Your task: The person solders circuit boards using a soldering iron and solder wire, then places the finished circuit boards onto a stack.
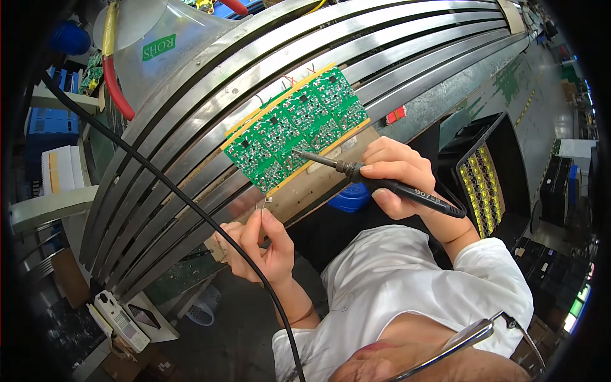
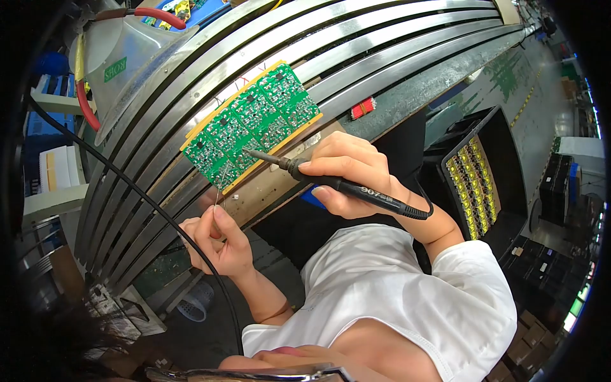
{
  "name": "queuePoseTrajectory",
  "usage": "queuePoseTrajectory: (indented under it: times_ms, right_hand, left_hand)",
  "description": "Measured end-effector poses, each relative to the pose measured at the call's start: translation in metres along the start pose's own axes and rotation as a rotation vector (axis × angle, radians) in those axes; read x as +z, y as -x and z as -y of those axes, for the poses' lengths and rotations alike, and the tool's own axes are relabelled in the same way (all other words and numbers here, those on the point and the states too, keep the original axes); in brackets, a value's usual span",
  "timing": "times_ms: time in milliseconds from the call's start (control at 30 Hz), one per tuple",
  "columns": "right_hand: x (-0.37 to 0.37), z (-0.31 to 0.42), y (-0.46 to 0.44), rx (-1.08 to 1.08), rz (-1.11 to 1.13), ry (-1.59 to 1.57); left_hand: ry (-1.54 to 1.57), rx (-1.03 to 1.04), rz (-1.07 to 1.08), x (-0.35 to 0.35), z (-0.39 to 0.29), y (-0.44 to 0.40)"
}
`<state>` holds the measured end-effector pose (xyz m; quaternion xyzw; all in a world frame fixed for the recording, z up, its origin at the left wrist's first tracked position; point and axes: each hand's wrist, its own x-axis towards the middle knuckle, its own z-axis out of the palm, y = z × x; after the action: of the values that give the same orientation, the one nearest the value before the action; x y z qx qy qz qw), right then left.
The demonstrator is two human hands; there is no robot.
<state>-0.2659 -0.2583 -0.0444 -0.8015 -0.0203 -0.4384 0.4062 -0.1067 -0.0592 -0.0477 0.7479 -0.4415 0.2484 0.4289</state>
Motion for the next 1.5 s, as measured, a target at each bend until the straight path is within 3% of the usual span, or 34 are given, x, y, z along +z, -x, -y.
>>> queuePoseTrajectory:
  times_ms: [433,567,667,733,767,833,900,967,1067,1100,1167,1367,1400,1500]
  right_hand:
    - [-0.011,0.001,-0.003,0.020,-0.064,-0.074]
    - [-0.035,-0.018,-0.036,-0.086,-0.115,0.174]
    - [-0.050,-0.043,-0.076,0.024,-0.201,0.226]
    - [-0.044,-0.086,-0.137,-0.086,-0.171,0.514]
    - [-0.041,-0.115,-0.170,-0.257,-0.114,0.791]
    - [-0.038,-0.114,-0.171,-0.123,-0.015,0.741]
    - [-0.037,-0.089,-0.159,-0.026,-0.056,0.618]
    - [-0.036,-0.076,-0.148,-0.115,-0.116,0.553]
    - [-0.042,-0.049,-0.121,-0.001,-0.162,0.572]
    - [-0.043,-0.051,-0.109,-0.061,-0.223,0.525]
    - [-0.029,-0.035,-0.090,0.149,-0.380,0.166]
    - [-0.039,-0.039,-0.062,0.035,-0.143,0.263]
    - [-0.036,-0.038,-0.061,-0.007,-0.155,0.079]
    - [-0.028,-0.041,-0.055,-0.059,-0.128,0.022]
  left_hand:
    - [0.007,0.005,0.015,0.001,0.000,-0.002]
    - [0.024,0.026,0.013,-0.004,0.003,-0.003]
    - [0.045,0.012,0.007,-0.005,0.005,0.000]
    - [0.050,0.001,0.004,-0.007,0.006,0.002]
    - [0.055,-0.012,0.004,-0.007,0.007,0.003]
    - [0.067,-0.019,0.004,-0.007,0.008,0.004]
    - [0.078,-0.026,0.003,-0.007,0.007,0.005]
    - [0.060,-0.019,0.010,-0.006,0.007,0.003]
    - [0.068,-0.036,-0.002,-0.001,0.010,0.001]
    - [0.067,-0.034,-0.004,0.000,0.011,0.000]
    - [0.076,-0.041,-0.004,0.004,0.013,-0.002]
    - [0.102,-0.032,-0.037,0.013,0.017,-0.007]
    - [0.101,-0.029,-0.035,0.014,0.017,-0.009]
    - [0.068,-0.040,-0.023,0.016,0.018,-0.013]
